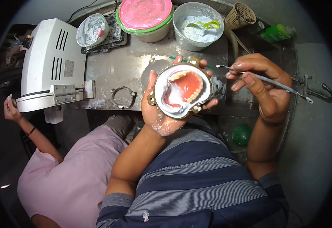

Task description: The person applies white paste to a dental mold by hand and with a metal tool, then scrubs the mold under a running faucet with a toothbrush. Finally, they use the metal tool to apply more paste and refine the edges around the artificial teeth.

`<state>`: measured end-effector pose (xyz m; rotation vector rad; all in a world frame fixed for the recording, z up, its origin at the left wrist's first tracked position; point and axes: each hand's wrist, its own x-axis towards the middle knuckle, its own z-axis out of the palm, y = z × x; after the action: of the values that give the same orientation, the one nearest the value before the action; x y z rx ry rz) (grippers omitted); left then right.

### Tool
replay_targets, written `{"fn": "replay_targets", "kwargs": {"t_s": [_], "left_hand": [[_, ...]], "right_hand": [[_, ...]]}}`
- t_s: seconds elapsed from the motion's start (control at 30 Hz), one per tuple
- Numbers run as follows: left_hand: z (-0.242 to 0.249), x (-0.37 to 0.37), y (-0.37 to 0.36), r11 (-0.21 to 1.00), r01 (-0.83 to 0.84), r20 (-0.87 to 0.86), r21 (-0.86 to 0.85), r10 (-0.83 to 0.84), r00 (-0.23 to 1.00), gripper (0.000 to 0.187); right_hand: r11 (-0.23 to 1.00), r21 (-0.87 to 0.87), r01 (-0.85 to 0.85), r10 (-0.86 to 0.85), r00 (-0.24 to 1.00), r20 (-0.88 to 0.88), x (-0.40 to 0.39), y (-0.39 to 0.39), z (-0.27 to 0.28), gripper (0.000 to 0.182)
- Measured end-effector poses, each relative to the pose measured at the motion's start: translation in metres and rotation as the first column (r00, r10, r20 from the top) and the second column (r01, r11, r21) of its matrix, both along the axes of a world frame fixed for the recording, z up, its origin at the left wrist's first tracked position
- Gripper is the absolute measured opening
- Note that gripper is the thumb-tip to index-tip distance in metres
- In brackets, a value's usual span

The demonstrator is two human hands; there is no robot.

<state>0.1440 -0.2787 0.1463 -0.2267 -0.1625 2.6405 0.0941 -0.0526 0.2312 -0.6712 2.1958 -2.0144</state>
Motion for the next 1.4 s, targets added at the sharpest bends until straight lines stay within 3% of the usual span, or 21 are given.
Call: {"fn": "replay_targets", "kwargs": {"t_s": [0.03, 0.13, 0.2, 0.23, 0.3, 0.33, 0.43, 0.47, 0.63, 0.7, 0.77, 0.83, 1.1, 1.23, 1.4], "left_hand": [[0.006, -0.001, 0.000, 1.000, -0.023, 0.071, -0.009, 0.024, 0.997, 0.081], [0.001, -0.002, -0.004, 0.992, -0.067, 0.016, -0.105, 0.070, 0.997, 0.083], [-0.004, -0.002, -0.009, 0.924, -0.105, -0.138, -0.367, 0.058, 0.989, 0.082], [-0.003, -0.002, -0.009, 0.923, -0.097, -0.138, -0.372, 0.049, 0.989, 0.082], [-0.001, -0.002, -0.004, 0.994, -0.102, -0.089, -0.046, 0.098, 0.991, 0.082], [0.001, -0.003, 0.000, 0.991, -0.116, -0.048, -0.060, 0.113, 0.992, 0.078], [0.000, -0.004, 0.005, 0.977, -0.164, -0.055, -0.140, 0.157, 0.986, 0.073], [0.001, -0.005, 0.006, 0.967, -0.188, -0.095, -0.174, 0.174, 0.980, 0.063], [0.002, -0.005, 0.008, 0.903, -0.290, -0.174, -0.318, 0.245, 0.954, 0.056], [0.001, -0.004, 0.007, 0.950, -0.291, -0.244, -0.109, 0.259, 0.935, 0.056], [-0.003, -0.008, 0.009, 0.945, -0.307, -0.344, -0.113, 0.253, 0.904, 0.060], [0.006, -0.010, 0.012, 0.824, -0.399, -0.302, -0.402, 0.293, 0.907, 0.066], [-0.003, -0.015, 0.015, 0.744, -0.476, -0.408, -0.470, 0.295, 0.864, 0.072], [-0.004, -0.014, 0.012, 0.729, -0.473, -0.412, -0.495, 0.282, 0.866, 0.075], [-0.005, -0.013, 0.012, 0.648, -0.495, -0.423, -0.579, 0.281, 0.862, 0.078]], "right_hand": [[0.998, -0.026, 0.063, -0.061, 0.997, 0.048, 0.007, -0.003, 0.001, 0.011], [0.993, -0.045, 0.113, -0.111, 0.992, 0.054, 0.020, -0.012, -0.001, 0.009], [0.988, 0.005, 0.156, -0.156, 0.988, 0.011, 0.026, -0.016, -0.002, 0.011], [0.986, 0.000, 0.164, -0.164, 0.986, 0.013, 0.028, -0.019, -0.002, 0.011], [0.979, 0.103, 0.178, -0.171, 0.983, -0.073, 0.032, -0.024, -0.004, 0.011], [0.973, 0.177, 0.150, -0.120, 0.978, -0.172, 0.032, -0.026, -0.002, 0.012], [0.974, 0.193, 0.119, -0.097, 0.988, -0.121, 0.044, -0.042, 0.004, 0.016], [0.978, 0.181, 0.100, -0.075, 0.988, -0.137, 0.047, -0.045, 0.002, 0.020], [0.963, 0.218, 0.159, -0.087, 0.948, -0.305, 0.054, -0.061, -0.017, 0.027], [0.953, 0.238, 0.186, -0.081, 0.917, -0.391, 0.057, -0.066, -0.026, 0.033], [0.954, 0.219, 0.203, -0.094, 0.900, -0.427, 0.060, -0.071, -0.028, 0.033], [0.957, 0.210, 0.201, -0.102, 0.909, -0.403, 0.060, -0.073, -0.029, 0.032], [0.975, 0.129, 0.183, -0.116, 0.905, -0.409, 0.052, -0.078, -0.027, 0.027], [0.955, 0.166, 0.246, -0.181, 0.926, -0.332, 0.051, -0.078, -0.027, 0.021], [0.976, 0.120, 0.183, -0.144, 0.950, -0.277, 0.047, -0.077, -0.024, 0.023]]}}
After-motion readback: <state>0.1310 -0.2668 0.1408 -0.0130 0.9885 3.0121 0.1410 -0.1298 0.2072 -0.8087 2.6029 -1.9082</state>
